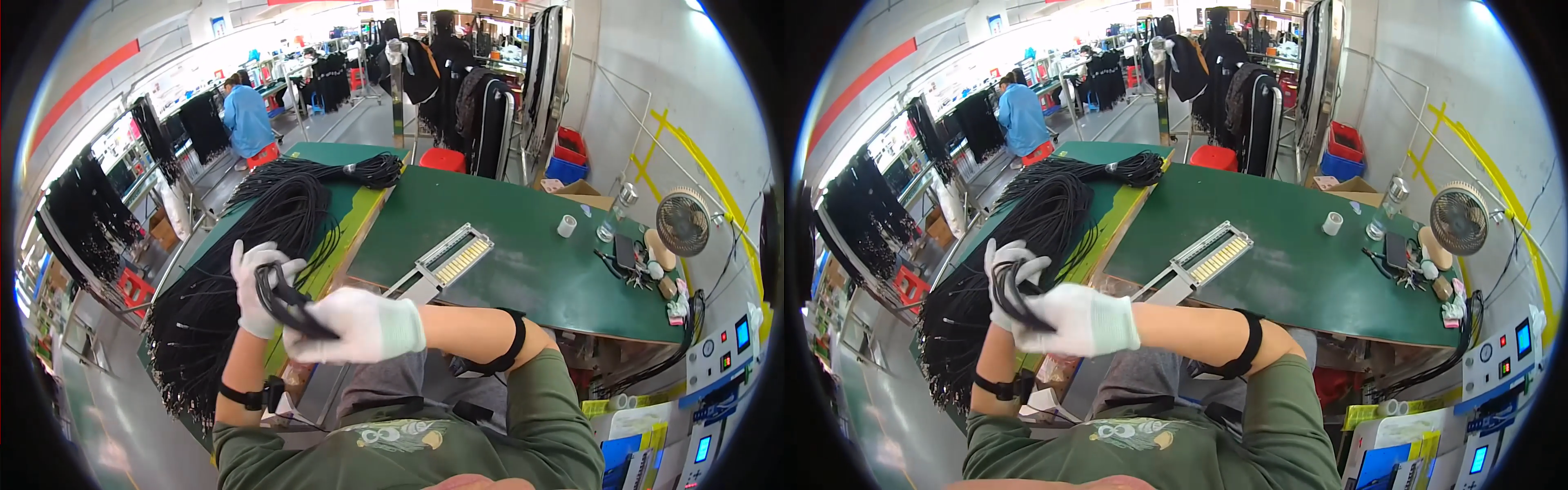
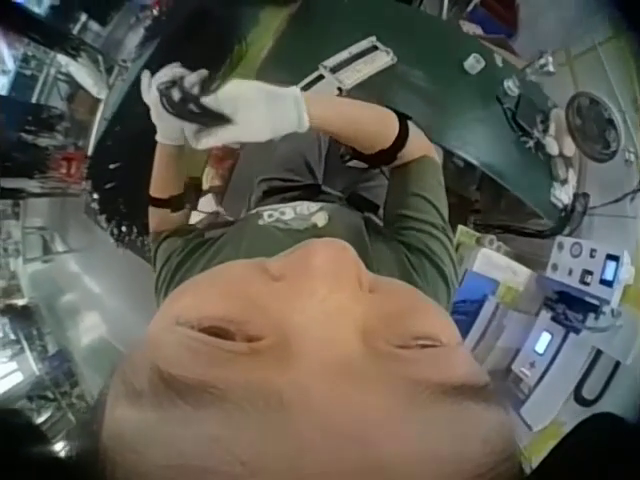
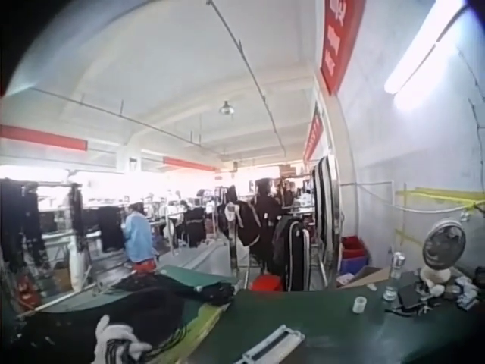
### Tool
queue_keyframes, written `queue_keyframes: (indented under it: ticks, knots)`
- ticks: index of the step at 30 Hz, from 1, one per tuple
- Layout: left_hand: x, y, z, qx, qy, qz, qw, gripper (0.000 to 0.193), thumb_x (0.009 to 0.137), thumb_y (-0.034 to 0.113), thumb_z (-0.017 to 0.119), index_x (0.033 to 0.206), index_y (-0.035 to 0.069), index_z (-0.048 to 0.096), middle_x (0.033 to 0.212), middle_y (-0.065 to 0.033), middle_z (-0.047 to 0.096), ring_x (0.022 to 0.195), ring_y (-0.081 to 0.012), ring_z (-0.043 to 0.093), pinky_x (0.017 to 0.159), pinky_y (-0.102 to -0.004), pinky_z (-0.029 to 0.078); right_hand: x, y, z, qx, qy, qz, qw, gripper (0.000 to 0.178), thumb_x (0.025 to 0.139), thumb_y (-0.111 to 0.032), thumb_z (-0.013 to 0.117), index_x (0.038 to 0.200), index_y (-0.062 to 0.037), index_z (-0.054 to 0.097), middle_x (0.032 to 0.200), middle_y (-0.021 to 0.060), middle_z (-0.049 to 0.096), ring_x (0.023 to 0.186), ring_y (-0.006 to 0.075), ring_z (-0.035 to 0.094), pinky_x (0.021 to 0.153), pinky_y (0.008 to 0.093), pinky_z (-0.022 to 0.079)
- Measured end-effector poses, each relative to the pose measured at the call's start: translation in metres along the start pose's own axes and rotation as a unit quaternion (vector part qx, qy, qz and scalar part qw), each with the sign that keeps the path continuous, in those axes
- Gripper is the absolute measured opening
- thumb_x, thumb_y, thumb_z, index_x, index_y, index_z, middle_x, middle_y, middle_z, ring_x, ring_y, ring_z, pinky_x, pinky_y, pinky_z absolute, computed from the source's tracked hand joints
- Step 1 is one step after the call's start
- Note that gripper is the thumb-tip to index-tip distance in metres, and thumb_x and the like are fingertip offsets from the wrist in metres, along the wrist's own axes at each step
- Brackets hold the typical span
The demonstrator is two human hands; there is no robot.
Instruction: The person places cables into a metal fixture, moves it to a machine, and then removes the cables to bundle them with tape. After setting the bundle aside, the person picks up more cables from a pile to repeat the process.
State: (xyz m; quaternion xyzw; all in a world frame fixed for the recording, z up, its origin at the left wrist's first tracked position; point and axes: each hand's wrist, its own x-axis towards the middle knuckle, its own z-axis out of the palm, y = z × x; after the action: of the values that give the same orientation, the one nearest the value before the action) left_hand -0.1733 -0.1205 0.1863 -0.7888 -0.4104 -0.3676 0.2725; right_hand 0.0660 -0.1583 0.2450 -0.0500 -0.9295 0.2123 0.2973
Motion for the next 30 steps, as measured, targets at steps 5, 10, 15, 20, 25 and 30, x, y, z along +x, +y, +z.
queue_keyframes:
  ticks: [5, 10, 15, 20, 25, 30]
  knots:
    - [-0.022, -0.050, -0.045, 0.134, -0.033, -0.047, 0.989, 0.032, 0.065, 0.005, 0.070, 0.092, 0.020, 0.079, 0.089, -0.0061, 0.060, 0.096, -0.0282, 0.060, 0.099, -0.0473, 0.041, -0.048, 0.008, -0.051, 0.468, 0.222, 0.233, 0.823, 0.032, 0.095, -0.030, 0.066, 0.102, 0.0011, 0.060, 0.064, 0.0036, 0.059, 0.052, 0.0116, 0.054, 0.055, 0.0298, 0.048]
    - [-0.057, -0.141, -0.127, 0.305, 0.025, -0.087, 0.948, 0.031, 0.064, 0.001, 0.066, 0.091, 0.011, 0.077, 0.096, -0.0121, 0.063, 0.098, -0.0357, 0.057, 0.090, -0.0471, 0.045, -0.121, 0.047, -0.078, 0.524, 0.396, 0.141, 0.740, 0.028, 0.098, -0.030, 0.063, 0.102, -0.0021, 0.060, 0.055, -0.0078, 0.035, 0.045, 0.0085, 0.043, 0.060, 0.0304, 0.051]
    - [-0.012, -0.153, -0.135, 0.291, 0.040, 0.056, 0.954, 0.018, 0.070, 0.002, 0.065, 0.085, 0.007, 0.073, 0.093, -0.0118, 0.060, 0.092, -0.0359, 0.057, 0.079, -0.0489, 0.045, -0.210, 0.067, -0.107, 0.520, 0.480, 0.210, 0.675, 0.024, 0.102, -0.027, 0.057, 0.102, -0.0038, 0.061, 0.056, -0.0104, 0.032, 0.043, 0.0048, 0.032, 0.057, 0.0295, 0.049]
    - [0.050, -0.101, -0.032, 0.128, -0.143, -0.037, 0.981, 0.021, 0.068, 0.002, 0.067, 0.087, 0.007, 0.075, 0.086, -0.0108, 0.060, 0.086, -0.0342, 0.061, 0.075, -0.0447, 0.047, -0.335, 0.069, -0.128, 0.360, 0.609, 0.383, 0.594, 0.017, 0.097, -0.023, 0.066, 0.099, -0.0076, 0.062, 0.063, -0.0092, 0.040, 0.046, 0.0042, 0.033, 0.051, 0.0254, 0.041]
    - [0.097, 0.018, 0.135, -0.017, -0.242, 0.151, 0.958, 0.025, 0.062, 0.017, 0.079, 0.087, 0.017, 0.077, 0.078, -0.0083, 0.058, 0.077, -0.0288, 0.063, 0.068, -0.0425, 0.051, -0.523, 0.043, -0.153, 0.067, 0.719, 0.488, 0.491, 0.022, 0.090, -0.025, 0.074, 0.101, -0.0090, 0.064, 0.067, -0.0054, 0.050, 0.047, 0.0064, 0.041, 0.047, 0.0277, 0.043]
    - [0.089, 0.142, 0.262, -0.102, -0.349, 0.189, 0.912, 0.010, 0.072, 0.024, 0.075, 0.079, 0.019, 0.072, 0.083, -0.0078, 0.060, 0.083, -0.0282, 0.065, 0.070, -0.0437, 0.050, -0.577, 0.022, -0.157, -0.487, 0.461, 0.600, 0.437, 0.045, 0.082, -0.020, 0.077, 0.122, -0.0047, 0.063, 0.105, 0.0137, 0.065, 0.090, 0.0269, 0.063, 0.084, 0.0414, 0.052]
